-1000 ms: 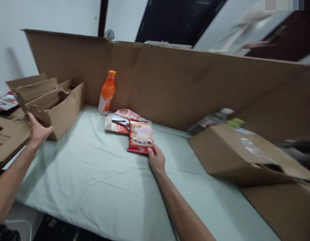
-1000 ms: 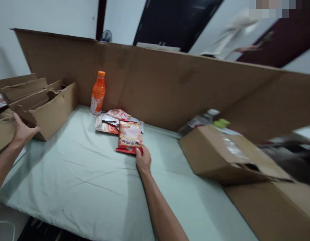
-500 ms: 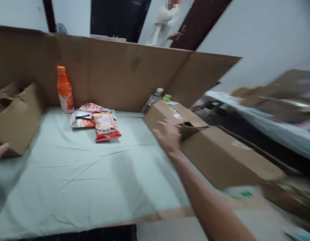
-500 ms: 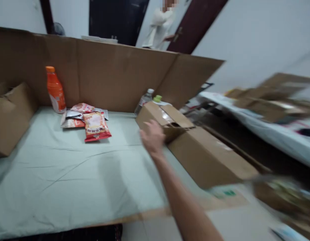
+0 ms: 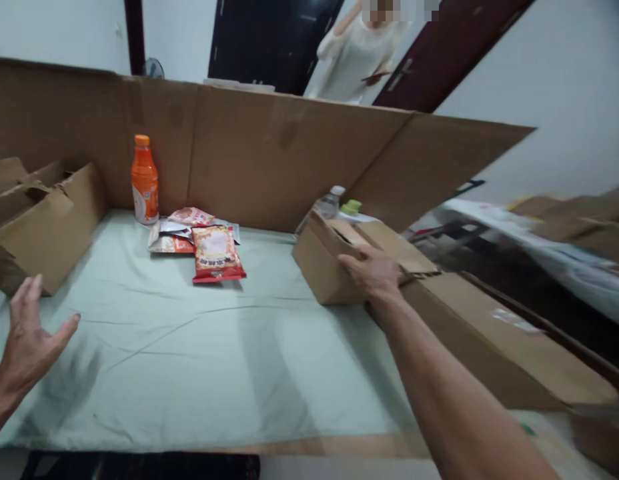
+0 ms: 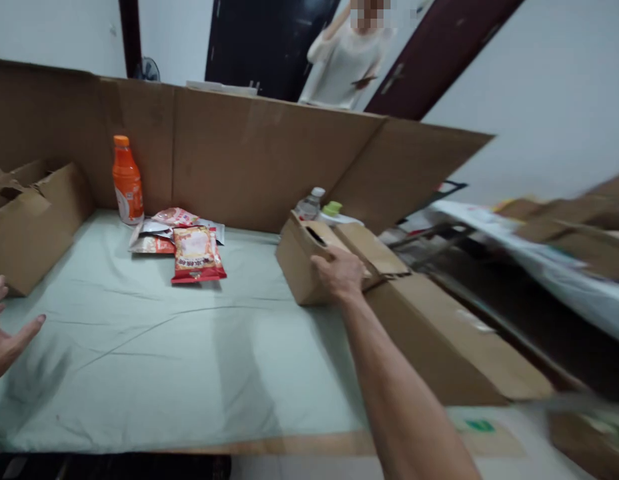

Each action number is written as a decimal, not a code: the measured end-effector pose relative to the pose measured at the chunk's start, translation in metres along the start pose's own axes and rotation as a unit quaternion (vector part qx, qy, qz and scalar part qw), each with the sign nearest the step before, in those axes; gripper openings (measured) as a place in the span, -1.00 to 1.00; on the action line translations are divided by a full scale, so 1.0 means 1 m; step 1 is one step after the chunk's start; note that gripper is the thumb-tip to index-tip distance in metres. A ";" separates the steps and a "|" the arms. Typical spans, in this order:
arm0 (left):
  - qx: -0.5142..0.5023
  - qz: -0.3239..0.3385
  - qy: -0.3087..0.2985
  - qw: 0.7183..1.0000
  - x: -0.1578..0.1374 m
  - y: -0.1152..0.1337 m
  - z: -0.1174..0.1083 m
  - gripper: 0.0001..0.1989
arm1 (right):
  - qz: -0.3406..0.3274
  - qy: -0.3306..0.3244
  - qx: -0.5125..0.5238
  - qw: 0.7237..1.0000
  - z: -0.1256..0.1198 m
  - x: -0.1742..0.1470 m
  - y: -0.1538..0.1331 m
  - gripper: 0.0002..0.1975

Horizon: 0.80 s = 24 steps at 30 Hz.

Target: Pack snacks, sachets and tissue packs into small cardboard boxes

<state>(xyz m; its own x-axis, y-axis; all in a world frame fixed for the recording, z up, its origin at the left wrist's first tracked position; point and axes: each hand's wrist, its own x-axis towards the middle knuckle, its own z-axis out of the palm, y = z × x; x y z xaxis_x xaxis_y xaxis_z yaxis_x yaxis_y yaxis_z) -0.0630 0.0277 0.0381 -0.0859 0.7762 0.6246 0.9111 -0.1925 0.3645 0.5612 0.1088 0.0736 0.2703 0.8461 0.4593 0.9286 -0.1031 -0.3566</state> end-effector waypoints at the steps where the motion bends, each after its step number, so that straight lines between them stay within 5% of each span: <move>1: -0.015 0.032 -0.011 0.999 -0.001 0.008 0.002 -0.10 | 0.017 -0.001 -0.009 1.000 -0.006 -0.017 -0.004 -0.62; 3: -0.055 0.090 -0.055 0.993 -0.005 0.029 0.008 -0.16 | 0.017 -0.014 -0.003 1.000 -0.024 -0.058 -0.019 -0.70; 6: -0.141 0.161 -0.170 0.962 -0.015 0.069 0.015 -0.12 | -0.097 -0.064 0.069 0.991 -0.060 -0.127 -0.061 -0.83; 11: -0.327 0.206 -0.367 0.846 -0.027 0.115 0.036 0.26 | -0.250 -0.241 0.211 0.914 -0.116 -0.201 -0.127 -0.80; 16: -0.428 0.177 -0.463 0.756 -0.021 0.127 0.069 0.41 | -0.189 -0.385 0.274 0.861 -0.142 -0.202 -0.147 -0.64; 20: -0.438 0.181 -0.455 0.754 -0.014 0.130 0.081 0.26 | -0.164 -0.443 0.264 0.841 -0.140 -0.186 -0.159 -0.60; 24: -0.426 0.211 -0.441 0.761 -0.016 0.131 0.074 0.05 | -0.206 -0.421 0.203 0.860 -0.123 -0.169 -0.162 -0.55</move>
<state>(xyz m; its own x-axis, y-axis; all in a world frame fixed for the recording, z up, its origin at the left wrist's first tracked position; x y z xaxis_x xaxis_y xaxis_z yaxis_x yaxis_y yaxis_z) 0.0879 0.0344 0.0247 0.7889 0.5654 0.2406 0.1577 -0.5647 0.8101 0.3961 -0.0813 0.1537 -0.4990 0.8631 -0.0773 0.6904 0.3421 -0.6374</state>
